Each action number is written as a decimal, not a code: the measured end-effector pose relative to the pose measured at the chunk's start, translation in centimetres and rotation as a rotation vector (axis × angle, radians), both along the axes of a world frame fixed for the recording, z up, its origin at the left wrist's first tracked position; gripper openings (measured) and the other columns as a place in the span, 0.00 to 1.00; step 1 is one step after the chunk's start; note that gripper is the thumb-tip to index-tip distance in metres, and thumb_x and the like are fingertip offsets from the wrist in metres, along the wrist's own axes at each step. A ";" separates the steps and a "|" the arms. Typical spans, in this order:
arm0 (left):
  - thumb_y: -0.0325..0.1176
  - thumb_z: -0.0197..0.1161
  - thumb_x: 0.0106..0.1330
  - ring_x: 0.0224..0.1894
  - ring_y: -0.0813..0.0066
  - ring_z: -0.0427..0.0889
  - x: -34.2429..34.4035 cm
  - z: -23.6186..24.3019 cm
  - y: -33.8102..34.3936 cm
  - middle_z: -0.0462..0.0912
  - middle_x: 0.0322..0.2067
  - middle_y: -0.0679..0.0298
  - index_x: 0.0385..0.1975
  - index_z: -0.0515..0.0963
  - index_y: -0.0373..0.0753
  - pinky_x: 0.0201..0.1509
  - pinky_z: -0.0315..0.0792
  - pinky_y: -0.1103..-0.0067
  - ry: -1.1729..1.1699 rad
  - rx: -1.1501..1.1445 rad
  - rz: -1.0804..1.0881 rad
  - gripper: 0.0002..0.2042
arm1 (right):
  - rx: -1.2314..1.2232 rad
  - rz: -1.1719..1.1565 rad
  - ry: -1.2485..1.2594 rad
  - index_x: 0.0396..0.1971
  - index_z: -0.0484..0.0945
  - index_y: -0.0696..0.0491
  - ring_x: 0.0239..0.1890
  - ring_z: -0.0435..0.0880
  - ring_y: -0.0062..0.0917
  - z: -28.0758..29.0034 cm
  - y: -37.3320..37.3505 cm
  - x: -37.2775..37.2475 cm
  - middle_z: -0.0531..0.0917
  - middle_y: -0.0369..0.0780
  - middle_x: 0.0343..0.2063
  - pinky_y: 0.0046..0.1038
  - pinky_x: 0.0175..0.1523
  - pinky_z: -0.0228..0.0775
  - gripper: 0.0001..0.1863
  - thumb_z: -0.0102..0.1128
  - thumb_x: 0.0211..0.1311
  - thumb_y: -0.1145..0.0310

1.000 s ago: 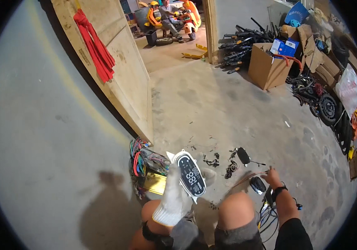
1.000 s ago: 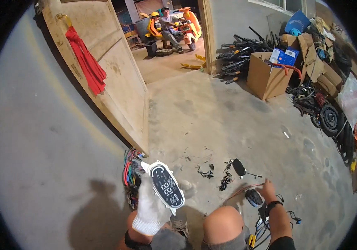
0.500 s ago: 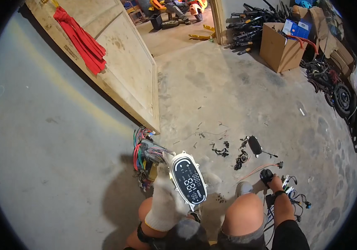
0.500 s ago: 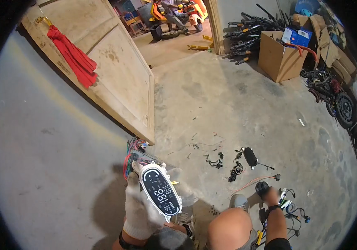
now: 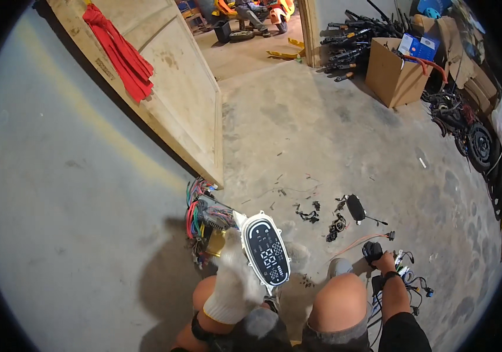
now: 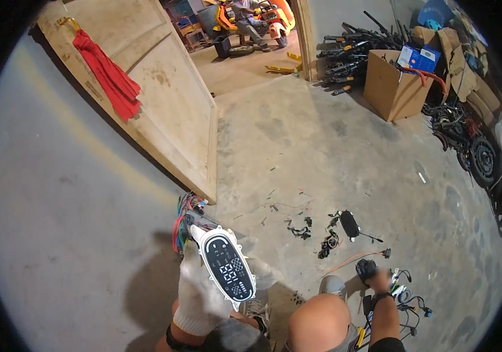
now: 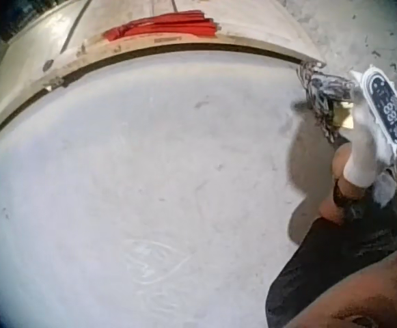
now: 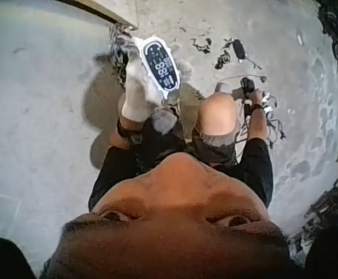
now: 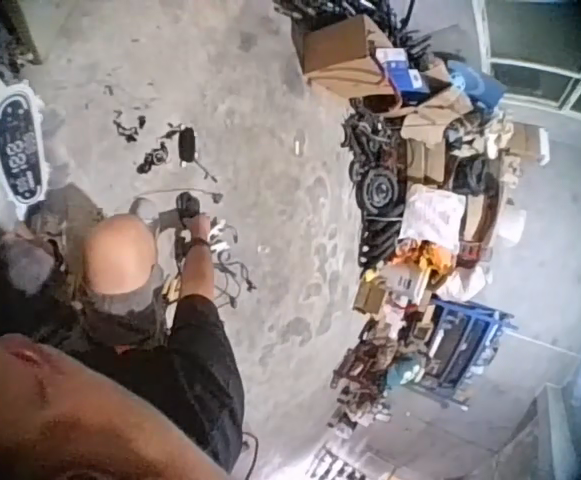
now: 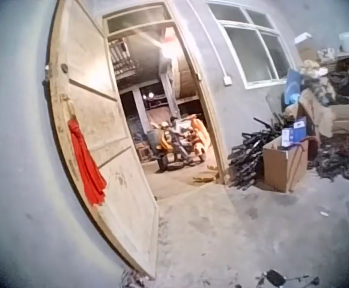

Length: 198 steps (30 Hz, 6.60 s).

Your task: Disassembling and inspecting a motorcycle instrument cluster component using a screwdriver.

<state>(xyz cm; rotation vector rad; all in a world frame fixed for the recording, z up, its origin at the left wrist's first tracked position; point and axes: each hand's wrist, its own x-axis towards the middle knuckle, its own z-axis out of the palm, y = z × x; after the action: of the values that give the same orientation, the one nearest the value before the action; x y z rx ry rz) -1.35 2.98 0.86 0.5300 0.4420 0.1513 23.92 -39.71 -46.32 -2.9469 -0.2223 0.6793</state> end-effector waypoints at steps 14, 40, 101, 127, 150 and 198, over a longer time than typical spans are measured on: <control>0.66 0.41 0.74 0.48 0.48 0.85 -0.8 -1.0 0.6 0.82 0.50 0.46 0.63 0.67 0.36 0.56 0.79 0.53 -0.141 0.052 0.106 0.37 | 0.397 -0.130 0.330 0.38 0.83 0.62 0.27 0.86 0.27 31.8 4.8 -3.1 0.86 0.46 0.25 0.28 0.28 0.73 0.25 0.72 0.53 0.53; 0.62 0.46 0.75 0.42 0.63 0.85 -4.8 -1.8 -0.5 0.84 0.43 0.57 0.51 0.77 0.42 0.49 0.81 0.69 -0.229 -0.069 0.109 0.28 | 0.646 0.737 -0.201 0.60 0.67 0.67 0.34 0.87 0.42 51.4 29.3 -22.0 0.82 0.53 0.39 0.39 0.41 0.80 0.45 0.73 0.54 0.47; 0.27 0.68 0.66 0.47 0.77 0.82 -3.4 0.3 -2.8 0.83 0.46 0.64 0.58 0.73 0.33 0.51 0.77 0.76 0.014 0.971 -0.341 0.21 | 1.368 0.285 0.526 0.43 0.84 0.59 0.28 0.74 0.12 50.3 25.7 -11.3 0.81 0.29 0.26 0.19 0.35 0.67 0.15 0.72 0.63 0.64; 0.29 0.65 0.69 0.52 0.77 0.79 -3.6 0.2 -1.5 0.80 0.53 0.63 0.62 0.70 0.32 0.60 0.72 0.78 0.111 0.867 -0.441 0.23 | 1.271 0.385 0.605 0.43 0.83 0.56 0.27 0.72 0.12 49.4 26.0 -11.0 0.78 0.28 0.25 0.19 0.32 0.66 0.17 0.76 0.58 0.64; 0.43 0.66 0.67 0.27 0.83 0.75 -3.9 -0.3 -2.1 0.79 0.26 0.73 0.34 0.82 0.40 0.32 0.68 0.81 0.176 0.731 0.054 0.12 | 1.058 0.248 0.475 0.41 0.83 0.57 0.23 0.82 0.20 40.6 30.0 -10.7 0.83 0.36 0.24 0.24 0.28 0.73 0.19 0.61 0.70 0.54; 0.36 0.68 0.68 0.41 0.76 0.84 -9.1 1.5 3.4 0.86 0.38 0.63 0.44 0.82 0.33 0.47 0.76 0.80 0.321 0.211 0.043 0.13 | 0.118 0.561 0.187 0.36 0.86 0.54 0.45 0.87 0.46 -1.2 25.7 -19.0 0.87 0.49 0.38 0.44 0.48 0.79 0.13 0.58 0.61 0.63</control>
<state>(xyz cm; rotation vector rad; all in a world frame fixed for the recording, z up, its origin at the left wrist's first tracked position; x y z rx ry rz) -10.45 6.37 2.35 0.7572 0.7564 0.1556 4.95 -14.00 -47.48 -2.6825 -1.0521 0.9534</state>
